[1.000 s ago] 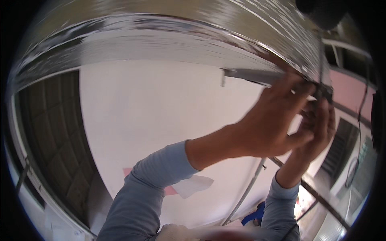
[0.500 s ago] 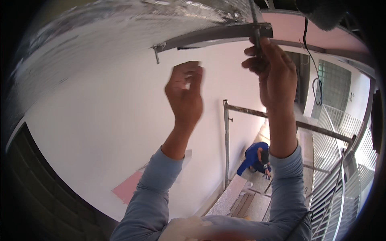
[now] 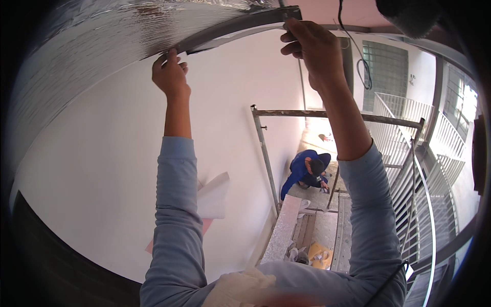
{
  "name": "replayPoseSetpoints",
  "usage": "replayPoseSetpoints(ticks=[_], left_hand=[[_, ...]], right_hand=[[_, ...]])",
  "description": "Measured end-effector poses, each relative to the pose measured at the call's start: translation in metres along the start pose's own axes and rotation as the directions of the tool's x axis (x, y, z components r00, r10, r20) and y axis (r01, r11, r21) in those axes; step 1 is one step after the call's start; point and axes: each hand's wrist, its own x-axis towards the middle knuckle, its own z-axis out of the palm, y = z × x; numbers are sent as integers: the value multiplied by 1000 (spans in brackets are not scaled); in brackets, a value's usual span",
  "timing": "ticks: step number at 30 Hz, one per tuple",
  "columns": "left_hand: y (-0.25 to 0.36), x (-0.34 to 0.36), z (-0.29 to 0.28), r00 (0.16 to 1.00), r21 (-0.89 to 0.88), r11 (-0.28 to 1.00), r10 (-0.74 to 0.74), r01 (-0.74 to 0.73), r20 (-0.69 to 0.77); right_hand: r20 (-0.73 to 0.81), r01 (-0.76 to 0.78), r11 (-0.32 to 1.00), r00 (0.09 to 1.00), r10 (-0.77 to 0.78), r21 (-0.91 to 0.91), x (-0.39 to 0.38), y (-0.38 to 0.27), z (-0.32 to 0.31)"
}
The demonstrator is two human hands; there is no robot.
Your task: The person secures a metal bracket to a ceiling duct and then wraps the bracket and duct with silver duct tape. The person uses both hands to position the bracket and apply tape, smoothing it along the duct surface.
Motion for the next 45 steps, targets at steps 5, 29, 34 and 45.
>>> replayPoseSetpoints(ticks=[5, 29, 34, 45], left_hand=[[-5, 3, -5, 998, 27, 998, 64, -64, 25], [-30, 30, -17, 919, 299, 870, 374, -393, 121], [-29, 27, -17, 906, 301, 855, 403, -422, 127], [-28, 28, -18, 924, 272, 883, 362, -382, 123]], right_hand=[[-173, 295, 878, 909, -380, -377, -1, 1, 8], [-242, 428, 471, 486, -840, -771, 22, 29, 49], [-290, 324, 514, 542, -789, -794, 12, 33, 47], [-252, 478, 503, 495, -831, -720, 21, 39, 47]])
